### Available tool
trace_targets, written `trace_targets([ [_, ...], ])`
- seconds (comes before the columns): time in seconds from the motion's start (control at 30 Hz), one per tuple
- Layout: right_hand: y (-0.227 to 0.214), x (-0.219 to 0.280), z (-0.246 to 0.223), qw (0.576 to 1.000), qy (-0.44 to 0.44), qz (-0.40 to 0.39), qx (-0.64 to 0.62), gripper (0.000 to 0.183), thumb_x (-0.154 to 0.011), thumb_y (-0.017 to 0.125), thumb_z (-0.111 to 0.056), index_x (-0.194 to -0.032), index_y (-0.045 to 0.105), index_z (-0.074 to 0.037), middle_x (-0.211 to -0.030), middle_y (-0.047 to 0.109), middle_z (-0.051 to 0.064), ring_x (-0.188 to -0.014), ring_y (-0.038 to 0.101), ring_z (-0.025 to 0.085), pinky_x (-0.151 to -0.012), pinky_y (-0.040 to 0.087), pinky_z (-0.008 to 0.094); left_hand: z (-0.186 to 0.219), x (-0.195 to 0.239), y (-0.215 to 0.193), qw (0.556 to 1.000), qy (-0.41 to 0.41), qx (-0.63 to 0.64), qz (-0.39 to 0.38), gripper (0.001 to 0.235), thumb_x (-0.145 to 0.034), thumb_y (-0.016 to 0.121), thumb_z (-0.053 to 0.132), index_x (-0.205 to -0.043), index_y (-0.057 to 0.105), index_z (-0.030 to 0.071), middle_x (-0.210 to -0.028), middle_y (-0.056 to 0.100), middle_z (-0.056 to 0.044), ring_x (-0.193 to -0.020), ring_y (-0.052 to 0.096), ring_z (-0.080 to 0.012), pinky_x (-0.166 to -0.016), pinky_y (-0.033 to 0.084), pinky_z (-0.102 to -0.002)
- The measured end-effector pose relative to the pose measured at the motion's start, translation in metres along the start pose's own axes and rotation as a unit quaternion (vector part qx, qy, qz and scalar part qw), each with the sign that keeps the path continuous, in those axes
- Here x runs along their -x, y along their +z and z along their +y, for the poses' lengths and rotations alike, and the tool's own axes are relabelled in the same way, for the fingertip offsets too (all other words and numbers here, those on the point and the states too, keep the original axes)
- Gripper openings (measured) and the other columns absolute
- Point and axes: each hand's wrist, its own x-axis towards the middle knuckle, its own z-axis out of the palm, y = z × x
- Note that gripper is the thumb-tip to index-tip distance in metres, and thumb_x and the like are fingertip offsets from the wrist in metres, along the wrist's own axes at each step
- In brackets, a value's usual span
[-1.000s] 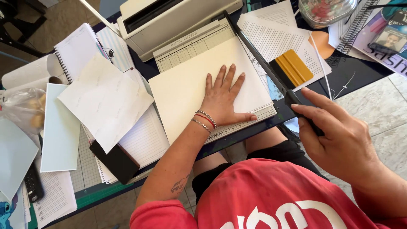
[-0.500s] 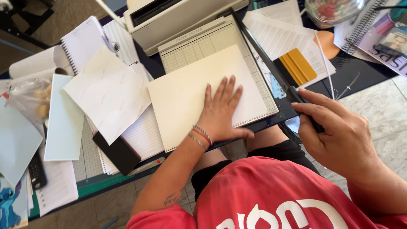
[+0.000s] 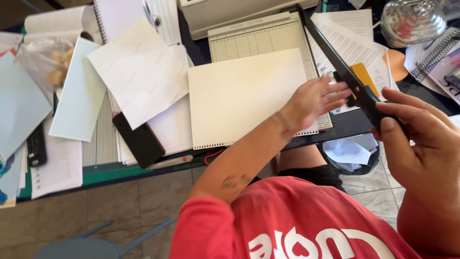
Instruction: Assembling a custom spiral-bound notebook by smoothing the cover, trimming pages, and organizing the contents.
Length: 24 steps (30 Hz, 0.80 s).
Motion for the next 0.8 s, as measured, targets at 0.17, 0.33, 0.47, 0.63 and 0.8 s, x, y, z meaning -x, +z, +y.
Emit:
trace_targets([
  [0.17, 0.000, -0.001, -0.001, 1.000, -0.019, 0.007, 0.023, 0.020, -0.106, 0.056, 0.023, -0.124, 0.064, 0.025, -0.138, 0.063, 0.043, -0.091, 0.069, 0.036, -0.084, 0.060, 0.037, -0.010, -0.053, 0.006, 0.984, 0.051, 0.134, -0.108, 0.052, -0.117, 0.043, 0.036, -0.118, 0.068, -0.010, -0.109, 0.075, -0.022, -0.102, 0.073, -0.0303, -0.085, 0.060, -0.035],
  [0.33, 0.001, -0.001, 0.000, 0.998, -0.042, 0.015, 0.044, 0.017, -0.108, 0.057, 0.021, -0.121, 0.066, 0.025, -0.137, 0.065, 0.044, -0.095, 0.069, 0.037, -0.082, 0.061, 0.038, 0.010, -0.044, 0.002, 0.999, 0.002, 0.051, -0.008, 0.036, -0.106, 0.055, 0.032, -0.106, 0.065, -0.002, -0.096, 0.077, -0.022, -0.079, 0.076, -0.0300, -0.056, 0.061, -0.030],
  [0.47, 0.003, -0.001, 0.007, 0.997, -0.067, 0.018, 0.044, 0.017, -0.109, 0.057, 0.021, -0.122, 0.066, 0.026, -0.135, 0.065, 0.047, -0.103, 0.070, 0.041, -0.082, 0.061, 0.040, 0.031, -0.015, 0.011, 0.995, 0.029, -0.087, 0.027, 0.034, -0.104, 0.048, 0.031, -0.100, 0.061, 0.000, -0.092, 0.078, -0.020, -0.073, 0.076, -0.0264, -0.055, 0.057, -0.030],
  [0.63, 0.005, 0.001, 0.008, 0.998, -0.055, 0.023, 0.034, 0.017, -0.110, 0.056, 0.021, -0.123, 0.066, 0.026, -0.135, 0.065, 0.046, -0.100, 0.070, 0.039, -0.082, 0.061, 0.039, 0.024, -0.015, 0.007, 0.993, 0.057, -0.098, 0.033, 0.030, -0.106, 0.050, 0.025, -0.094, 0.065, 0.002, -0.087, 0.079, -0.017, -0.071, 0.077, -0.0254, -0.056, 0.054, -0.029],
  [0.8, 0.005, 0.000, 0.008, 0.996, -0.076, 0.020, 0.046, 0.015, -0.108, 0.057, 0.020, -0.117, 0.066, 0.027, -0.133, 0.066, 0.046, -0.096, 0.070, 0.040, -0.079, 0.061, 0.040, 0.001, -0.026, 0.002, 0.997, 0.069, -0.038, 0.001, 0.033, -0.105, 0.053, 0.038, -0.099, 0.064, 0.007, -0.090, 0.077, -0.013, -0.077, 0.077, -0.0245, -0.057, 0.051, -0.031],
])
